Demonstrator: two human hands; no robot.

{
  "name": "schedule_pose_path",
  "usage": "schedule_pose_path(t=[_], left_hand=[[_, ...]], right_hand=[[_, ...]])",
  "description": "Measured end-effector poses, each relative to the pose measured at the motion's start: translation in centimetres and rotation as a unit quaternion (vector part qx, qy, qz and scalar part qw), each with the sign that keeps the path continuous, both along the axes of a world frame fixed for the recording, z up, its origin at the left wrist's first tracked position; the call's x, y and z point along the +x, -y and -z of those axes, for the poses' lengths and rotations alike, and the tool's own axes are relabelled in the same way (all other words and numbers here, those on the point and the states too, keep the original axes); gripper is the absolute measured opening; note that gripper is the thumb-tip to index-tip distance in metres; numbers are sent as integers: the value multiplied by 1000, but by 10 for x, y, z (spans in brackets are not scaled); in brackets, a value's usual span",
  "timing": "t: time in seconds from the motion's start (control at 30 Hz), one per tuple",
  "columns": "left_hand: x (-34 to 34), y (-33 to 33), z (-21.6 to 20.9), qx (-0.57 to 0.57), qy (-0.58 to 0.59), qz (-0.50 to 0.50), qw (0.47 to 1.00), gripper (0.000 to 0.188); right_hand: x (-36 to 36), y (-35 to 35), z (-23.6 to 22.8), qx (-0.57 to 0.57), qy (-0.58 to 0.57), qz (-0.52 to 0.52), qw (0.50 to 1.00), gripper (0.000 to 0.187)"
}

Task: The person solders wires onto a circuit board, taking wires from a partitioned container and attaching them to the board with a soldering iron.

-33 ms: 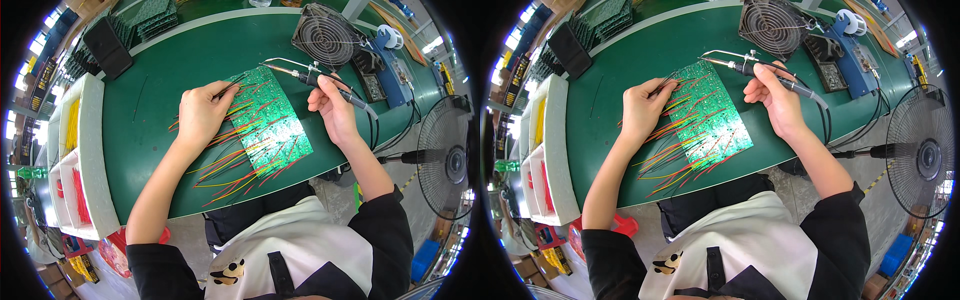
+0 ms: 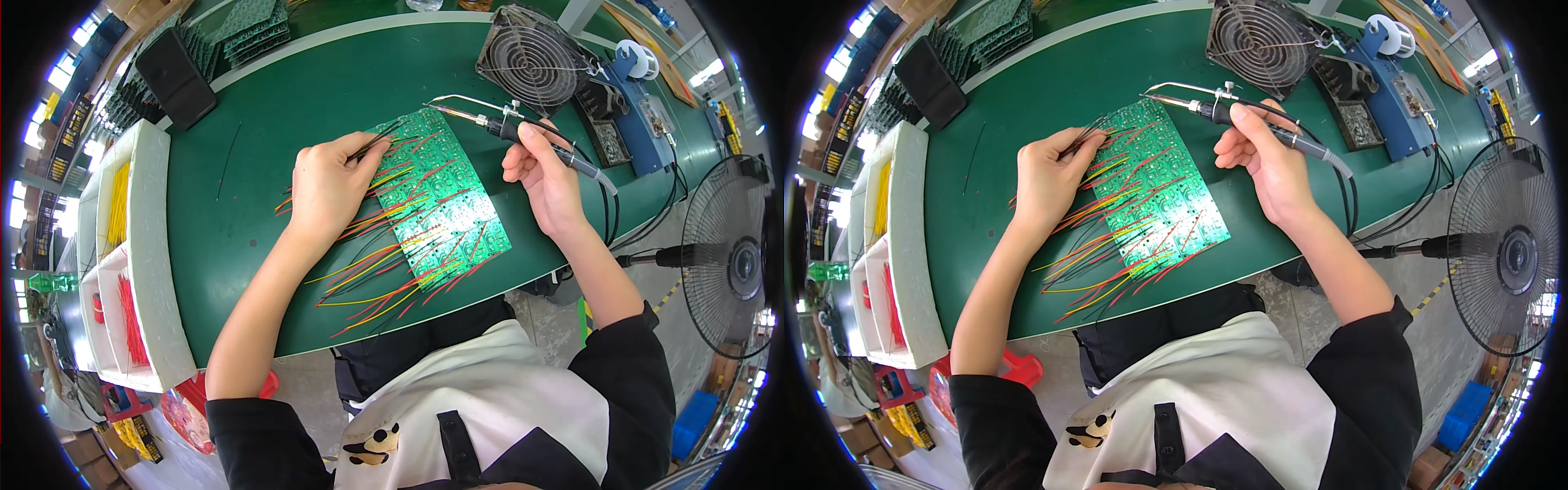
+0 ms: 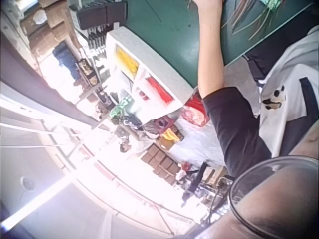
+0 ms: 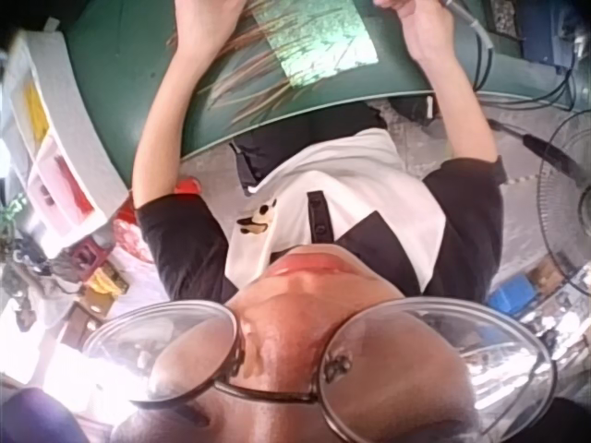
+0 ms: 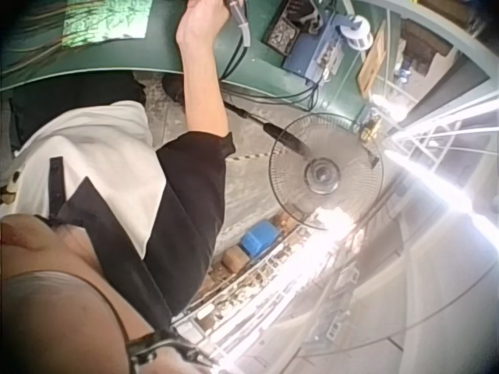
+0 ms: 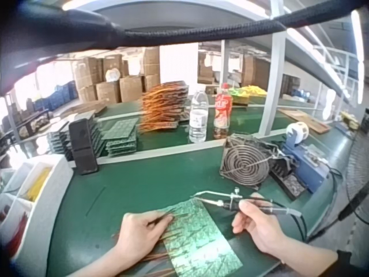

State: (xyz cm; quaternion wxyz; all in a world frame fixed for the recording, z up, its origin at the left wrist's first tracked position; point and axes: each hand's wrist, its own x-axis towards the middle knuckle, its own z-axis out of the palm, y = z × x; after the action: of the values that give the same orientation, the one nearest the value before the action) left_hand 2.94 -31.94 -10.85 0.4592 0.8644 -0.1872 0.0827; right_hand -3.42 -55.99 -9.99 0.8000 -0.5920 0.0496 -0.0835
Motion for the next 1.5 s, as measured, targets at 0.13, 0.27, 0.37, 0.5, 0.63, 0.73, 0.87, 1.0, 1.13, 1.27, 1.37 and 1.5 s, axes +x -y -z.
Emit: schedule_pose_path(t=[0.13, 0.27, 0.37, 0.5, 0.63, 0.73, 0.87, 1.0, 1.13, 1.27, 1.37, 1.5], left_hand=[[0, 0, 0, 1, 11, 2, 1000, 18], [-3, 5, -14, 61, -17, -4, 998, 17], [0, 2, 1, 18, 37, 5, 999, 17], [-2, 0, -2, -14, 34, 10, 999, 15], [-3, 1, -2, -15, 24, 18, 999, 14], [-1, 4, -3, -15, 16, 21, 1000, 14], [-3, 5, -5, -2, 17, 24, 1000, 14], [-4, 2, -1, -20, 16, 37, 999, 13], [-6, 3, -3, -10, 13, 61, 998, 14], [-5, 1, 3, -19, 5, 64, 998, 15], [-3, 0, 2, -20, -4, 62, 998, 15], [0, -2, 6, -39, -22, 80, 996, 14]], right_hand=[[0, 1, 0, -6, 6, -1, 1000, 17], [-7, 6, -4, -13, 26, 28, 999, 16], [-27, 21, -15, -76, 114, 141, 980, 14], [-72, 77, -36, -185, 201, 317, 908, 12], [-99, 111, -32, -229, 237, 395, 857, 13], [-105, 116, -4, -306, 77, 402, 860, 18], [-107, 121, 3, -280, 54, 380, 880, 21], [-103, 110, -10, -261, 71, 406, 873, 20], [-95, 86, -22, -245, 106, 391, 881, 18], [-70, 29, -18, -161, 188, 227, 942, 14], [-44, 3, -20, -158, 104, 46, 981, 16], [-11, 0, -8, -113, 80, 39, 990, 15]])
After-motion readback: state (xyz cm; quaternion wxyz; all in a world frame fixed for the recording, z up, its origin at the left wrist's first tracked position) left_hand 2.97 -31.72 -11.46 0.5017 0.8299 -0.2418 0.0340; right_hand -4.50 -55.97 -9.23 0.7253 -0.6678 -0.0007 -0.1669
